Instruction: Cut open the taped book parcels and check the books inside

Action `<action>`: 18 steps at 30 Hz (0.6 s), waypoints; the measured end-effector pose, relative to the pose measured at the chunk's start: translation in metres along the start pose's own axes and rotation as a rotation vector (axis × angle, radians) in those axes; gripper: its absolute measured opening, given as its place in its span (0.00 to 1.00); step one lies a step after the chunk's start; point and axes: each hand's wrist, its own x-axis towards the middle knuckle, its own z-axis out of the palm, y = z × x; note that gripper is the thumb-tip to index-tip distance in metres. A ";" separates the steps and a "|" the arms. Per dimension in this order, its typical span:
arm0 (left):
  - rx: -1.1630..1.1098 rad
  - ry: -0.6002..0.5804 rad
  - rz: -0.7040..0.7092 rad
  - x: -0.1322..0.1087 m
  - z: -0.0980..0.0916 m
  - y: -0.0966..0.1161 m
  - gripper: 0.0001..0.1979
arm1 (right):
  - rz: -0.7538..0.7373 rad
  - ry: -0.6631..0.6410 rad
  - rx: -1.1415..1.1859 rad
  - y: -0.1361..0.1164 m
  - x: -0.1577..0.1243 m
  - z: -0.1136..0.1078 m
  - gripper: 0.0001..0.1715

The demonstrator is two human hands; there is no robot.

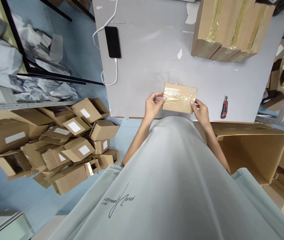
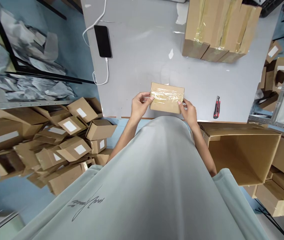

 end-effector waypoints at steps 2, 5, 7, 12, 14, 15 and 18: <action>-0.064 0.001 -0.045 0.003 0.002 -0.007 0.24 | -0.003 0.005 0.018 0.003 0.000 -0.004 0.48; -0.111 0.027 -0.196 0.010 0.008 -0.022 0.22 | -0.053 -0.019 0.034 0.011 0.002 -0.017 0.48; -0.087 0.040 -0.327 0.015 0.013 -0.033 0.19 | -0.076 -0.038 0.041 0.021 0.004 -0.028 0.49; -0.071 -0.105 -0.469 0.019 0.030 -0.048 0.19 | -0.061 0.174 -0.039 0.042 0.001 -0.055 0.54; -0.113 -0.177 -0.450 0.018 0.037 -0.047 0.19 | -0.080 0.340 -0.127 0.039 -0.006 -0.062 0.51; -0.129 -0.194 -0.442 0.017 0.040 -0.046 0.20 | -0.095 0.381 -0.152 0.034 -0.010 -0.064 0.48; -0.141 -0.213 -0.439 0.016 0.047 -0.042 0.21 | -0.129 0.330 -0.135 0.011 -0.025 -0.063 0.39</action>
